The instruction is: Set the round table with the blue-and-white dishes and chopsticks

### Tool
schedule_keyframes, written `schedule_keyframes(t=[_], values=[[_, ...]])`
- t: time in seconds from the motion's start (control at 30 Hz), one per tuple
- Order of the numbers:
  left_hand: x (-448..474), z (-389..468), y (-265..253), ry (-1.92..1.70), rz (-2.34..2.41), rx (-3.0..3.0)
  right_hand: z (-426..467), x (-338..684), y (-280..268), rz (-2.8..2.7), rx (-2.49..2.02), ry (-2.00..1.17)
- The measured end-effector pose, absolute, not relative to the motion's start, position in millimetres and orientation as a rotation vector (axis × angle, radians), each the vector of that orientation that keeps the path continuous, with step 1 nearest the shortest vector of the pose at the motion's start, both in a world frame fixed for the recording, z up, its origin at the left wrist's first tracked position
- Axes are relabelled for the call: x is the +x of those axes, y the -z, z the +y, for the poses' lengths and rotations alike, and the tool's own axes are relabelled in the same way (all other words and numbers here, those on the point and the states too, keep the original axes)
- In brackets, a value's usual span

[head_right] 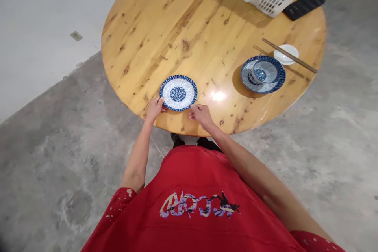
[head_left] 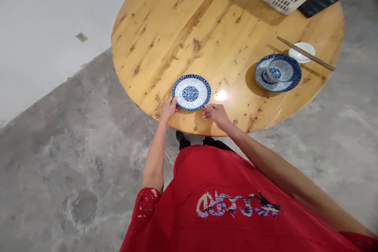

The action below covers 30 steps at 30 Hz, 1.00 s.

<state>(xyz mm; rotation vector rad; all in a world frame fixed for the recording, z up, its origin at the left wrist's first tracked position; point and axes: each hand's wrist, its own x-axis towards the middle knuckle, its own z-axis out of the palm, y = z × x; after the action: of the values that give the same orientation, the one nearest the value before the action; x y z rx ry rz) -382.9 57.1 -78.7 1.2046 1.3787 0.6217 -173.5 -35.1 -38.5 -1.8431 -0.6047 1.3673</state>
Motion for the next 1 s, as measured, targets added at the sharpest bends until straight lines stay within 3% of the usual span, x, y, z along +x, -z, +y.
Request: schedule_keyframes(t=[0.3,0.47,0.6,0.77,1.0], values=[[-415.7,17.0,57.4,-0.903,1.722,0.973,-96.1,-152.4,48.1,-0.599,-1.763,-1.457],[-389.5,-25.4,24.7,-1.109,1.927,1.065,-122.5,-105.4,36.7,-0.623,-1.708,-1.453],[-322.1,-66.4,-3.2,-1.168,1.895,1.26,-162.3,-44.5,25.7,-0.632,-1.695,-1.318],[-188.2,-112.7,-15.3,-1.031,1.574,1.421,-233.7,40.5,29.7,-0.328,-1.676,-1.105],[-25.6,-158.5,-28.3,-0.694,1.122,1.637,-304.3,116.3,18.8,-0.058,-1.655,-1.046]])
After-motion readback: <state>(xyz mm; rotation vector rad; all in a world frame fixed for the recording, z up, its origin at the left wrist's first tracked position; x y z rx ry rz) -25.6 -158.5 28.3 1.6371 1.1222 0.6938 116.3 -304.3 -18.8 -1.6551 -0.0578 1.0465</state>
